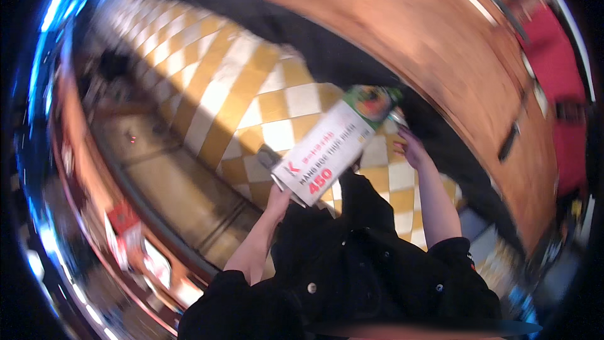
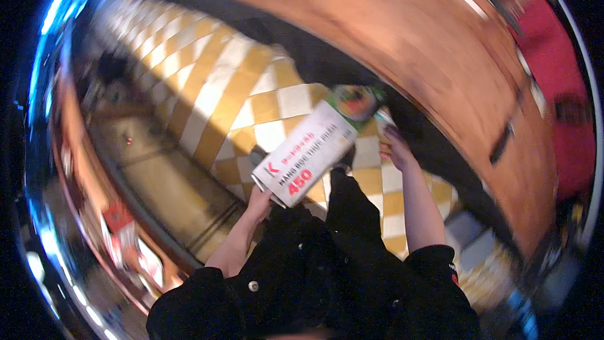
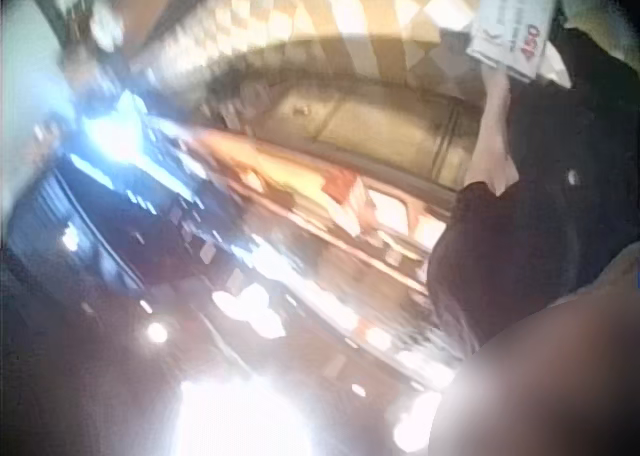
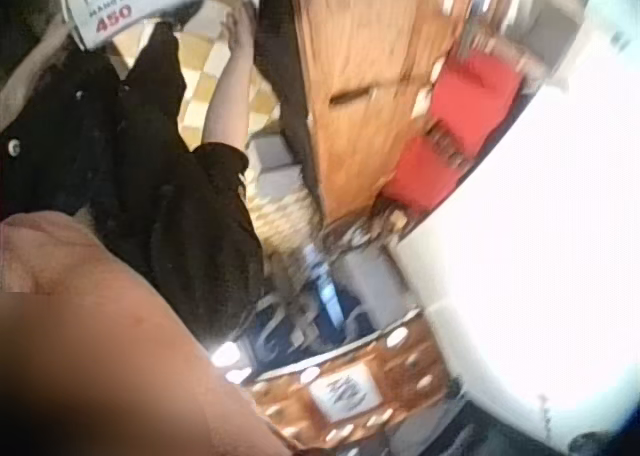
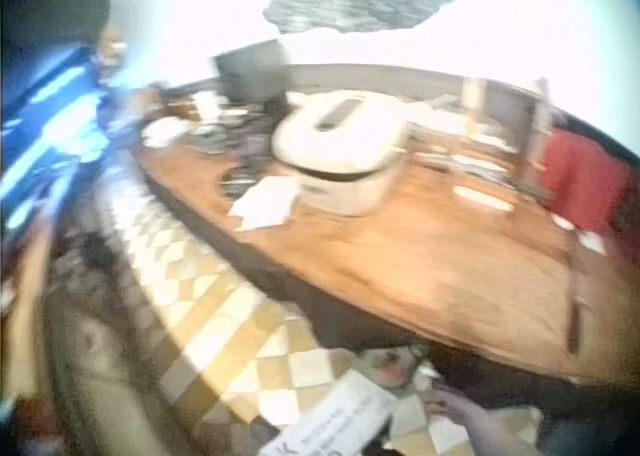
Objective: The person wraps a piece of fish fillet in paper towels, then in plastic wrap, and places it in a refrigerator. They also retrieve a metal tray from the refrigerator and place it on the counter.
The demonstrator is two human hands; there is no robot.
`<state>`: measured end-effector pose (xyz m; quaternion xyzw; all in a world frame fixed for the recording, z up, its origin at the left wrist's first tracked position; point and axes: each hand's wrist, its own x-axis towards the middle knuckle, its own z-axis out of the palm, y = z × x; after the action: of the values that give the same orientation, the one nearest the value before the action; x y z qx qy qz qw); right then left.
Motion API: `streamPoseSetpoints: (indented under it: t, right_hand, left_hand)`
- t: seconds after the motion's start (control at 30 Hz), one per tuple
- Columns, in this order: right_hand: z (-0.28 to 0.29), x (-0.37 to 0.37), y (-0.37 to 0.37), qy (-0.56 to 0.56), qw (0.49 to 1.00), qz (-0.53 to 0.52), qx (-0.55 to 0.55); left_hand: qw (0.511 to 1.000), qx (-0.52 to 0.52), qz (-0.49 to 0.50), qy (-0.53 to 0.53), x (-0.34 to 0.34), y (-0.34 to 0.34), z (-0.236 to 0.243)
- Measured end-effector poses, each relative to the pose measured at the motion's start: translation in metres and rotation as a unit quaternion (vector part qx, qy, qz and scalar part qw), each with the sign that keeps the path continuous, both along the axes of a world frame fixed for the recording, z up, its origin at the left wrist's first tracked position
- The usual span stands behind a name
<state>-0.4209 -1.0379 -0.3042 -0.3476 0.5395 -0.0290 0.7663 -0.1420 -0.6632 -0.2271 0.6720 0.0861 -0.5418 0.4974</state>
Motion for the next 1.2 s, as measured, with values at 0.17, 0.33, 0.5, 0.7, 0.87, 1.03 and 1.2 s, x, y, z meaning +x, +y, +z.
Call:
streamPoseSetpoints:
  t: [0.17, 0.33, 0.5, 0.7, 0.87, 1.03, 1.2]
  right_hand:
    - [-0.038, 0.068, -0.006, -0.047, 0.993, 0.033, 0.104]
    - [0.009, 0.126, 0.055, 0.020, 0.972, 0.216, 0.085]
    - [0.099, 0.213, 0.030, -0.051, 0.890, 0.443, 0.098]
    - [0.253, 0.195, 0.130, -0.227, 0.781, 0.569, 0.122]
    - [0.356, 0.133, 0.235, -0.250, 0.726, 0.640, -0.038]
    - [0.364, 0.077, 0.395, -0.291, 0.578, 0.759, 0.074]
    - [0.430, -0.083, 0.571, -0.297, 0.313, 0.902, 0.016]
  left_hand:
    - [0.977, -0.072, 0.070, -0.188, -0.084, 0.110, 0.028]
    - [0.956, 0.159, 0.076, -0.235, -0.186, 0.188, 0.136]
    - [0.940, 0.118, 0.258, -0.188, -0.299, 0.167, 0.220]
    - [0.875, 0.085, 0.416, -0.232, -0.468, 0.196, 0.297]
    - [0.775, 0.096, 0.579, -0.235, -0.644, 0.231, 0.358]
    - [0.573, 0.136, 0.751, -0.300, -0.842, 0.274, 0.371]
    - [0.411, 0.200, 0.844, -0.280, -1.003, 0.267, 0.337]
